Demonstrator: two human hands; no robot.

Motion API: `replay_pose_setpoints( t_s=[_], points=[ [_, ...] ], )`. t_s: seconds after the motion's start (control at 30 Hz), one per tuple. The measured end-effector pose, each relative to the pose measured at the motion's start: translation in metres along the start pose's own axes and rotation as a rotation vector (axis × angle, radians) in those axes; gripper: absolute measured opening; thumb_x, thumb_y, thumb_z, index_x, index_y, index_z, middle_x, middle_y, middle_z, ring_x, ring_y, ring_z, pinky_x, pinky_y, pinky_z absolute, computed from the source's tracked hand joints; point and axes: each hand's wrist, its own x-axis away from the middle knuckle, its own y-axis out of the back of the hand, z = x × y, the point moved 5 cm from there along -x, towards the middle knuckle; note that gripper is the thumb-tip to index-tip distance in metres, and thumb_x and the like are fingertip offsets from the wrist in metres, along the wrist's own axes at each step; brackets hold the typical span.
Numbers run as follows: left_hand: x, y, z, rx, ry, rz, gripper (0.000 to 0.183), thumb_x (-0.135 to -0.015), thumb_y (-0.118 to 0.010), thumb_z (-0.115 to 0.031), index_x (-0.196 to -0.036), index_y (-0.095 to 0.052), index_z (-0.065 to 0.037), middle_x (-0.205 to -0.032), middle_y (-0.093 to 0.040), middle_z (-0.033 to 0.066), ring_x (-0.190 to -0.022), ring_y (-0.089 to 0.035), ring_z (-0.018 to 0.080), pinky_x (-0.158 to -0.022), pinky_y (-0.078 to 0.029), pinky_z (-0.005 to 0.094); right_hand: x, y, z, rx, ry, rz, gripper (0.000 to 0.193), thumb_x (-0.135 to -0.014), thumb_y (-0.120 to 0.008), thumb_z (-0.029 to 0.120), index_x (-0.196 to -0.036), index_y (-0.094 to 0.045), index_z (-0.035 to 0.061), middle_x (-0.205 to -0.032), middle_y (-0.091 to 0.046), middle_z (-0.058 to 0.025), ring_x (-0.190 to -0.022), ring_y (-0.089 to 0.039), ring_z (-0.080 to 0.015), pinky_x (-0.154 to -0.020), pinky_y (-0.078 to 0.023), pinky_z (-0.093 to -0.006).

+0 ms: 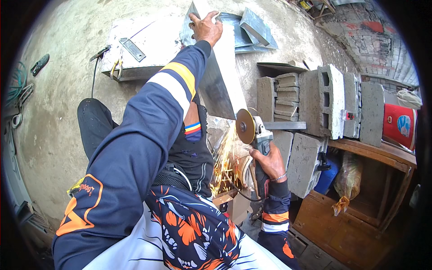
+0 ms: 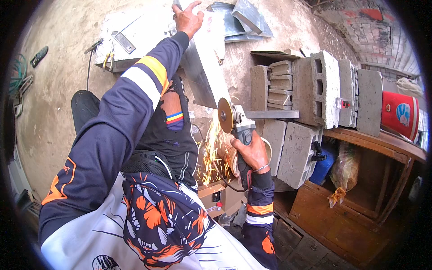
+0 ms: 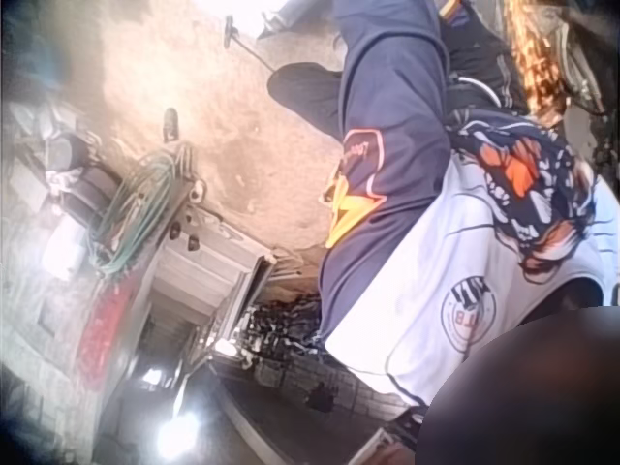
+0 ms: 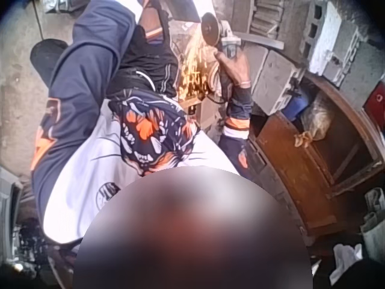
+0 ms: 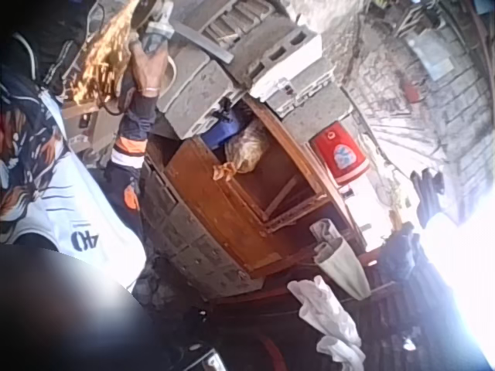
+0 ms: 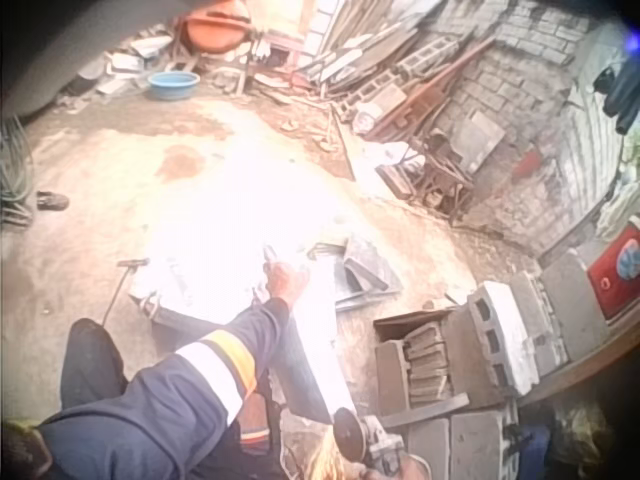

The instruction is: The person cuts and shapes metal sheets using an angle grinder.

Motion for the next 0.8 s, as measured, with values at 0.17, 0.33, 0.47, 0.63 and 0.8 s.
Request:
replay_pose_setpoints(
  t_s=[0.17,0.33,0.47,0.63,0.8],
  points=[
    [-0.001,-0.001,0.003,0.000,-0.008,-0.003,0.045,-0.086,-0.062,-0.029,-0.131,-0.063,-0.035,-0.153,-0.017,0.0263,-0.133,-0.034,0.0571,-0.099,-0.042,0.0700,0.000,-0.001,0.000,0.024,-0.073,0.036,0.064,-0.073,-0.078,0.042,-0.105,-0.061,-0.0107,-0.097,-0.070,-0.0268,-0.092,-0.070,-0.0354,-0.084,-0.052,-0.0414],
    [-0.002,-0.003,0.002,-0.012,0.002,0.001,0.045,-0.087,-0.064,-0.030,-0.131,-0.062,-0.035,-0.153,-0.016,0.0260,-0.134,-0.033,0.0576,-0.099,-0.043,0.0713,-0.003,-0.004,-0.014,0.032,-0.086,0.031,0.064,-0.073,-0.077,0.042,-0.107,-0.061,-0.0108,-0.098,-0.070,-0.0265,-0.093,-0.070,-0.0351,-0.085,-0.052,-0.0408],
    [0.000,-0.003,0.003,-0.011,-0.006,-0.006,0.045,-0.087,-0.064,-0.030,-0.131,-0.062,-0.035,-0.153,-0.016,0.0258,-0.134,-0.033,0.0577,-0.099,-0.042,0.0720,0.001,-0.001,0.005,-0.021,-0.046,0.023,0.061,-0.074,-0.077,0.040,-0.107,-0.062,-0.0092,-0.098,-0.071,-0.0247,-0.093,-0.070,-0.0335,-0.085,-0.052,-0.0404],
    [-0.001,-0.003,0.003,-0.005,-0.009,-0.001,0.045,-0.087,-0.064,-0.030,-0.131,-0.062,-0.035,-0.154,-0.015,0.0262,-0.134,-0.032,0.0582,-0.099,-0.041,0.0724,-0.001,0.001,0.014,-0.006,-0.039,0.016,0.057,-0.075,-0.077,0.037,-0.108,-0.063,-0.0075,-0.096,-0.071,-0.0214,-0.090,-0.070,-0.0293,-0.084,-0.053,-0.0386],
    [0.000,-0.005,0.001,0.001,0.000,-0.007,0.045,-0.087,-0.064,-0.030,-0.131,-0.062,-0.035,-0.156,-0.012,0.0269,-0.136,-0.030,0.0589,-0.100,-0.041,0.0724,-0.004,0.002,0.008,0.004,-0.051,0.033,0.056,-0.075,-0.077,0.037,-0.106,-0.063,-0.0070,-0.093,-0.071,-0.0192,-0.086,-0.070,-0.0267,-0.082,-0.053,-0.0371]
  ],
)
